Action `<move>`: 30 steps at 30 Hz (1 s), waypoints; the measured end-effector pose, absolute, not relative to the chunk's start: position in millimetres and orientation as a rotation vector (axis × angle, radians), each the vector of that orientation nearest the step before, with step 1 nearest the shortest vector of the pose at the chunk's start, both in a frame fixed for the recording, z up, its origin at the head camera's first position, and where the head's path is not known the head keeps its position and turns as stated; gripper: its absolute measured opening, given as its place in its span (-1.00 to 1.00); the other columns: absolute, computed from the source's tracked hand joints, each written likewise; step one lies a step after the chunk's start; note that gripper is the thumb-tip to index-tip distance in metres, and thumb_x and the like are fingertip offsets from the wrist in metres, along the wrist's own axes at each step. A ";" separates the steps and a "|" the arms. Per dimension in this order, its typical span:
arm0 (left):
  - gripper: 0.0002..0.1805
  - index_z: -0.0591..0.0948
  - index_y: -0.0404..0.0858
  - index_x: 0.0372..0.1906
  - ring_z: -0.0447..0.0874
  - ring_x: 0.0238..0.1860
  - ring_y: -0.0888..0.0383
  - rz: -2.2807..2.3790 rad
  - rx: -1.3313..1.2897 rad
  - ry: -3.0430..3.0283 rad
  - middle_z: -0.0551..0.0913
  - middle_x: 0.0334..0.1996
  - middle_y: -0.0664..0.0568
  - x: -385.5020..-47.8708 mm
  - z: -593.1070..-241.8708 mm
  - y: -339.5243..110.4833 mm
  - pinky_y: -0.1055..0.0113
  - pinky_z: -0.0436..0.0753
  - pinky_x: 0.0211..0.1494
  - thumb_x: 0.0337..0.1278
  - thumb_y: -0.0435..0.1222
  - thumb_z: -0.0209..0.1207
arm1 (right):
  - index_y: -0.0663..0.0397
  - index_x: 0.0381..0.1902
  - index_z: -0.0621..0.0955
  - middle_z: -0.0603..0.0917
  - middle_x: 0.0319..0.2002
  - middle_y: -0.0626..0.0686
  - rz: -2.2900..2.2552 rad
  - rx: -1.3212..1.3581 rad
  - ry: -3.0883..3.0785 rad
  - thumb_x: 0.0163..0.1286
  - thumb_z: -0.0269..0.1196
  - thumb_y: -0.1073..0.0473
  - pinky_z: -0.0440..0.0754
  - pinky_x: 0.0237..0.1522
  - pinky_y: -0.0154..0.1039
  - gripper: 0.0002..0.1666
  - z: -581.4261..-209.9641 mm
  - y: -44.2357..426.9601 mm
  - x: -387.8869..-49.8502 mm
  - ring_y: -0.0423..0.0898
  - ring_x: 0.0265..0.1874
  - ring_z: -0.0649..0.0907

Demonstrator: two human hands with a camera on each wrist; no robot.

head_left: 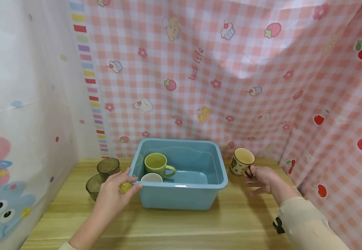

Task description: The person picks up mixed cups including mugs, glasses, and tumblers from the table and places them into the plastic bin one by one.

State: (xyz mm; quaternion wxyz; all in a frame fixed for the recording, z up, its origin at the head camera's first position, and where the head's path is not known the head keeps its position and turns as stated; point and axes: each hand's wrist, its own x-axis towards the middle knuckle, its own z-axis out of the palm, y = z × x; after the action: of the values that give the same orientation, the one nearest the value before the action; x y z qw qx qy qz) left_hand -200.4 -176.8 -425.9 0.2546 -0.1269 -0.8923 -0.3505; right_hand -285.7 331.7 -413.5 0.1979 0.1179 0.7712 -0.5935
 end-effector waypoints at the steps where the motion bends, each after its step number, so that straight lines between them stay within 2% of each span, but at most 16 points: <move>1: -0.77 0.85 -0.18 -0.15 0.67 0.27 -0.46 -0.948 -0.340 -2.428 0.71 0.29 -0.25 -200.6 -426.0 -176.7 -0.46 0.59 0.30 0.15 -0.18 0.56 | 0.03 -0.13 0.44 0.57 0.19 0.25 -1.666 0.335 2.157 0.82 -0.39 -0.07 0.60 0.30 0.44 -0.48 -412.9 331.7 -285.5 0.57 0.55 0.27; 6: -0.76 0.85 -0.22 -0.14 0.66 0.27 -0.48 -0.937 -0.341 -2.446 0.70 0.30 -0.26 -200.3 -426.9 -176.9 -0.47 0.58 0.29 0.15 -0.19 0.56 | 0.03 -0.14 0.46 0.53 0.26 0.31 -1.670 0.353 2.143 0.82 -0.39 -0.06 0.56 0.35 0.46 -0.47 -411.1 332.7 -284.2 0.59 0.57 0.21; 11: -0.74 0.85 -0.23 -0.12 0.64 0.30 -0.46 -0.941 -0.335 -2.446 0.69 0.31 -0.26 -200.4 -426.4 -176.6 -0.45 0.60 0.29 0.14 -0.19 0.57 | 0.04 -0.13 0.46 0.50 0.20 0.24 -1.678 0.354 2.144 0.82 -0.37 -0.06 0.55 0.35 0.47 -0.48 -408.3 334.7 -283.6 0.61 0.58 0.15; 16: -0.74 0.85 -0.23 -0.12 0.65 0.30 -0.46 -0.938 -0.342 -2.442 0.69 0.31 -0.26 -201.5 -426.2 -176.7 -0.47 0.59 0.29 0.14 -0.20 0.57 | 0.02 -0.14 0.48 0.53 0.11 0.16 -1.680 0.344 2.141 0.82 -0.36 -0.06 0.57 0.34 0.45 -0.47 -403.7 337.6 -281.8 0.60 0.58 0.18; 23: -0.73 0.85 -0.24 -0.11 0.64 0.32 -0.44 -0.951 -0.328 -2.443 0.68 0.33 -0.25 -202.7 -427.0 -177.1 -0.44 0.61 0.28 0.14 -0.19 0.57 | 0.05 -0.10 0.47 0.52 0.19 0.23 -1.656 0.330 2.168 0.82 -0.36 -0.07 0.59 0.33 0.44 -0.48 -395.1 340.6 -283.5 0.60 0.56 0.21; 30: -0.74 0.85 -0.24 -0.13 0.66 0.28 -0.46 -0.952 -0.339 -2.429 0.70 0.30 -0.27 -202.8 -427.0 -176.7 -0.42 0.63 0.27 0.12 -0.21 0.58 | 0.04 -0.09 0.47 0.55 0.17 0.19 -1.667 0.331 2.154 0.82 -0.37 -0.07 0.52 0.37 0.49 -0.48 -392.9 343.7 -282.4 0.63 0.57 0.16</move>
State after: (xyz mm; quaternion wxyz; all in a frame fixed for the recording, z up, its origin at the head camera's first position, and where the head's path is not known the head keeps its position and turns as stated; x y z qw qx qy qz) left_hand -202.8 -176.7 -427.0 0.2527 -0.1247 -0.8933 -0.3503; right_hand -282.4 343.7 -392.9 0.1976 0.1184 0.7694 -0.5957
